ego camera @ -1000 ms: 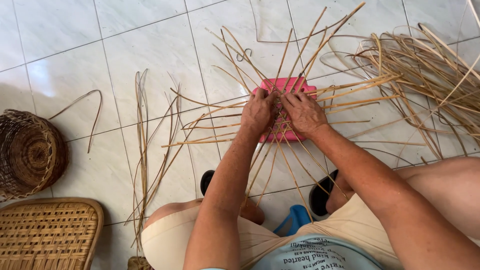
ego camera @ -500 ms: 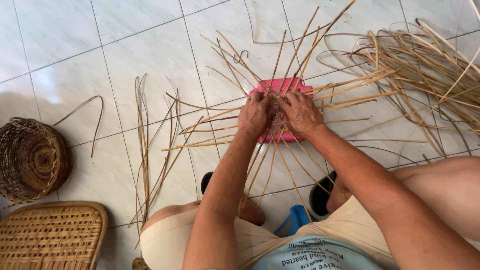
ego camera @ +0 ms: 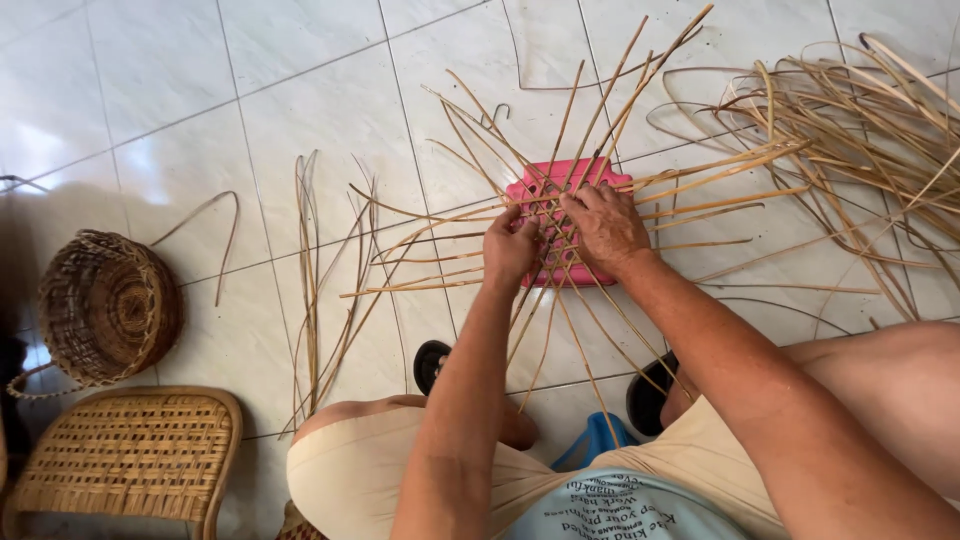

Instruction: Weaving a basket base by interlacing thin strips of material around a pink plastic mold on the floor.

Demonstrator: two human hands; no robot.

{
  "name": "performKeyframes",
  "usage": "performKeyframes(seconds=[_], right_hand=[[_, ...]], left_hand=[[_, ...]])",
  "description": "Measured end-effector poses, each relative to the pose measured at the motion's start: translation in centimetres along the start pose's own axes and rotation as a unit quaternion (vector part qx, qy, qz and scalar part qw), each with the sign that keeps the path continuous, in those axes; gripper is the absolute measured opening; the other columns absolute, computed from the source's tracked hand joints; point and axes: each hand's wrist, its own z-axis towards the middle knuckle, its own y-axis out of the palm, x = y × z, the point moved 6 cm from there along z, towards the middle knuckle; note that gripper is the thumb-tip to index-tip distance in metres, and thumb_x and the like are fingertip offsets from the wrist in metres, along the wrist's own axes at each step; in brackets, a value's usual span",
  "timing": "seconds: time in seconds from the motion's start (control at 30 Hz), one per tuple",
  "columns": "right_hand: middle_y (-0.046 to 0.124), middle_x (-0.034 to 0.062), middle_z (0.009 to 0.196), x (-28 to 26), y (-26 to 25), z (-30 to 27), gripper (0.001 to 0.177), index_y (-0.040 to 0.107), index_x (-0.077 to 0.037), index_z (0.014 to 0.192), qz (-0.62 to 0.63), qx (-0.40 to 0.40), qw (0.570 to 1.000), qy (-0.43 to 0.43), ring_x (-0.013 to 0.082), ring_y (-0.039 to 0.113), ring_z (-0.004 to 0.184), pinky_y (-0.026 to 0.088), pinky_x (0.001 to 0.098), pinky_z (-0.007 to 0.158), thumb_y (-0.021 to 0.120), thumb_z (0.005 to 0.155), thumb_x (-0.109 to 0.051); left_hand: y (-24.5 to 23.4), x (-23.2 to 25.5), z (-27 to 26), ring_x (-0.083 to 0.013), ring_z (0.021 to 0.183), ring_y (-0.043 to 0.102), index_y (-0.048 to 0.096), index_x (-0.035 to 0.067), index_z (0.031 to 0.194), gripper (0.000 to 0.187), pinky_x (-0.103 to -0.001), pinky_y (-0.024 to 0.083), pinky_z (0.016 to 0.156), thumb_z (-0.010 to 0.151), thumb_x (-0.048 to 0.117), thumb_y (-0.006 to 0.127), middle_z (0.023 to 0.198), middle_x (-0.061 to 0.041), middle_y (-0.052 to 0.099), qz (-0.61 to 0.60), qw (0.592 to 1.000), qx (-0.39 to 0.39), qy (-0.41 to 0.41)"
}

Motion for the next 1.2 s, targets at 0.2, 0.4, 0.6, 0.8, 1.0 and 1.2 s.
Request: performKeyframes(seconds=[0.2, 0.4, 0.6, 0.8, 1.0, 1.2], right_hand=[[0.059, 0.0023, 0.110, -0.1, 0.2, -0.1, 0.042, 0.066, -0.026, 0.127, 0.008, 0.003, 1.000, 0.011, 0.0284, 0.060, 0.107, 0.051, 0.0470, 0.087, 0.055, 0.088, -0.016], [0.060, 0.0025, 0.109, -0.1, -0.5, 0.1, 0.048, 0.066, -0.026, 0.130, 0.006, -0.004, 1.000, 0.014, 0.0265, 0.060, 0.102, 0.051, 0.0434, 0.085, 0.055, 0.085, -0.014], [0.060, 0.0004, 0.104, 0.1, -0.5, 0.5, 0.052, 0.065, -0.029, 0.130, -0.003, -0.020, 0.999, 0.025, 0.0252, 0.061, 0.102, 0.051, 0.0434, 0.087, 0.059, 0.080, -0.017], [0.060, 0.0012, 0.106, 0.4, 0.0, 0.6, 0.056, 0.065, -0.027, 0.132, 0.000, -0.004, 1.000, 0.013, 0.0251, 0.060, 0.102, 0.050, 0.0424, 0.087, 0.060, 0.078, -0.018], [0.060, 0.0014, 0.107, 0.6, 1.7, 0.2, 0.049, 0.068, -0.026, 0.123, -0.010, 0.012, 1.000, 0.025, 0.0262, 0.059, 0.102, 0.050, 0.0431, 0.086, 0.062, 0.075, -0.019], [0.060, 0.0008, 0.108, 0.1, 0.4, 0.0, 0.050, 0.069, -0.029, 0.123, -0.011, 0.010, 0.999, 0.032, 0.0263, 0.060, 0.106, 0.048, 0.0437, 0.089, 0.065, 0.074, -0.019]], left_hand=[[1.2, 0.2, 0.7, -0.0196, 0.069, 0.068, 0.066, 0.009, 0.136, 0.038, -0.033, 0.056, 0.046, 0.099, 0.004, 0.059, 0.105, -0.013, 0.065, -0.237, 0.967, 0.066, 0.065], [0.7, 5.0, 1.6, -0.0240, 0.097, 0.075, 0.078, 0.027, 0.089, 0.019, -0.040, 0.058, 0.089, 0.093, 0.018, 0.061, 0.086, 0.001, 0.077, 0.045, 0.985, 0.112, 0.120], [3.4, 4.1, 7.9, -0.0104, 0.059, 0.073, 0.068, 0.025, 0.077, 0.023, -0.026, 0.057, 0.069, 0.093, 0.013, 0.056, 0.051, 0.010, 0.067, -0.009, 0.988, 0.092, 0.124], [3.3, 5.9, 4.2, -0.0158, 0.056, 0.067, 0.046, -0.004, 0.143, 0.052, -0.025, 0.054, 0.049, 0.092, -0.009, 0.055, 0.111, -0.017, 0.067, -0.318, 0.945, 0.054, 0.058], [4.6, 7.6, 4.6, -0.0145, 0.085, 0.071, 0.080, 0.016, 0.117, 0.034, -0.031, 0.060, 0.076, 0.092, 0.005, 0.060, 0.097, -0.006, 0.079, -0.076, 0.989, -0.016, 0.123], [5.0, 7.0, 8.4, -0.0148, 0.056, 0.071, 0.078, 0.009, 0.114, 0.024, -0.029, 0.060, 0.053, 0.093, 0.009, 0.066, 0.083, -0.009, 0.078, -0.017, 0.987, -0.039, 0.155]])
